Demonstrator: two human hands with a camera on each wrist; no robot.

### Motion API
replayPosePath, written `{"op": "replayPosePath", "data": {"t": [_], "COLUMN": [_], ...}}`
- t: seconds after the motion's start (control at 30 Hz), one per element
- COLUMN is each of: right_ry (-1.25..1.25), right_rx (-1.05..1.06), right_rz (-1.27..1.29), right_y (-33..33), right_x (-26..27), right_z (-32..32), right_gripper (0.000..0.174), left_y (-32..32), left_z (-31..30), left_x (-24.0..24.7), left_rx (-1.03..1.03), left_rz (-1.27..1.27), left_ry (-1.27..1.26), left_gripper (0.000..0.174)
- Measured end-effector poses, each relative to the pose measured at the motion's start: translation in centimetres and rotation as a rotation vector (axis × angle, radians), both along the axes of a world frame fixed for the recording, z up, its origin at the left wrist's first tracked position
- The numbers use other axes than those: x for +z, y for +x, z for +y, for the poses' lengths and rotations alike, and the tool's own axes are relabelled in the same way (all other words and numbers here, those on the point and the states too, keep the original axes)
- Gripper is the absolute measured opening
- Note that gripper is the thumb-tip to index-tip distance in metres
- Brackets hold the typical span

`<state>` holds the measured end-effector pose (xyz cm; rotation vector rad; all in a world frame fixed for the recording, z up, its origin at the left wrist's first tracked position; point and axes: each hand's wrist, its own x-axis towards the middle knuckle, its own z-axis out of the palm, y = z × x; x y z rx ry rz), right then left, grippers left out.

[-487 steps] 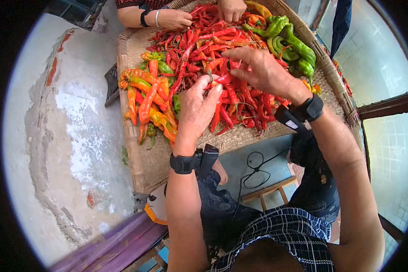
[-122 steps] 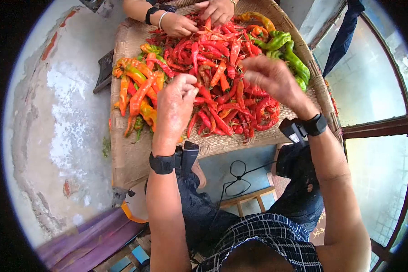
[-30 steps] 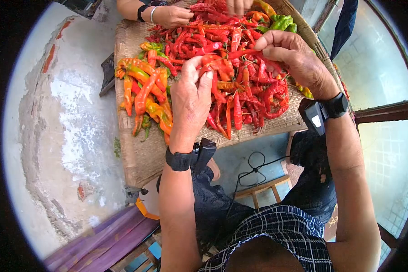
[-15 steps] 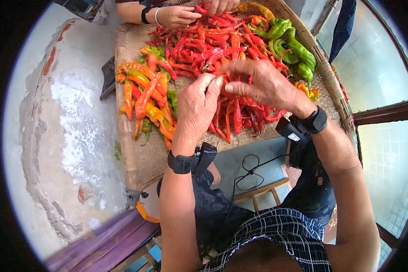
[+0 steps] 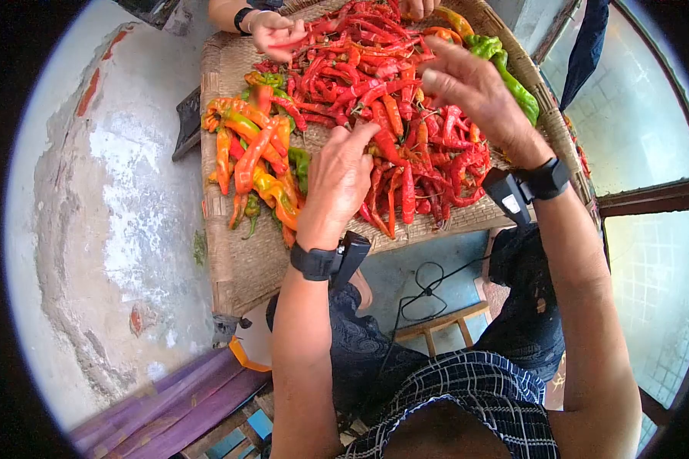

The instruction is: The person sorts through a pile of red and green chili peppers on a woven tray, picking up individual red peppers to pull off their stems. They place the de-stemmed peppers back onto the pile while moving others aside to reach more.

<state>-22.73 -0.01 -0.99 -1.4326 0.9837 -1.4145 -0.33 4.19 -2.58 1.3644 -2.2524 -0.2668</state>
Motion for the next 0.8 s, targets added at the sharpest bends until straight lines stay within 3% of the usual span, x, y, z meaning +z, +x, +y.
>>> {"op": "replayPosePath", "data": {"t": [0.07, 0.1, 0.2, 0.3, 0.37, 0.53, 0.67, 0.8], "right_ry": [-0.15, 0.018, -0.292, -0.205, -0.064, -0.082, -0.152, -0.15], "right_rx": [0.145, 0.269, 0.262, 0.242, 0.26, 0.189, 0.055, 0.094], "right_rz": [0.543, 0.528, 0.687, 0.705, 0.704, 0.879, 1.046, 0.931], "right_y": [-0.3, 0.1, 2.1, 2.6, 2.6, 3.1, 3.8, 3.3], "right_x": [-0.7, -0.7, -1.7, -1.1, -1.1, -1.9, -2.9, -3.3], "right_z": [0.5, 1.5, 2.7, 3.4, 3.3, 3.4, 3.0, 2.0], "right_gripper": [0.037, 0.033, 0.027, 0.026, 0.028, 0.025, 0.024, 0.021], "left_y": [-0.1, -0.2, -0.5, -0.8, -0.7, 0.8, 1.7, 0.7], "left_z": [-0.1, -0.3, -0.7, -0.7, -1.0, -1.6, -1.5, -0.3], "left_x": [-0.2, -0.3, 0.1, 0.3, 0.1, 0.5, -0.2, 0.0], "left_rx": [-0.013, -0.025, -0.02, -0.006, -0.014, 0.129, 0.044, -0.029], "left_rz": [0.009, 0.021, 0.021, 0.061, 0.111, 0.246, 0.168, 0.016], "left_ry": [0.009, 0.012, 0.022, -0.02, -0.032, -0.038, 0.198, 0.136], "left_gripper": [0.03, 0.028, 0.017, 0.011, 0.01, 0.012, 0.018, 0.022]}}
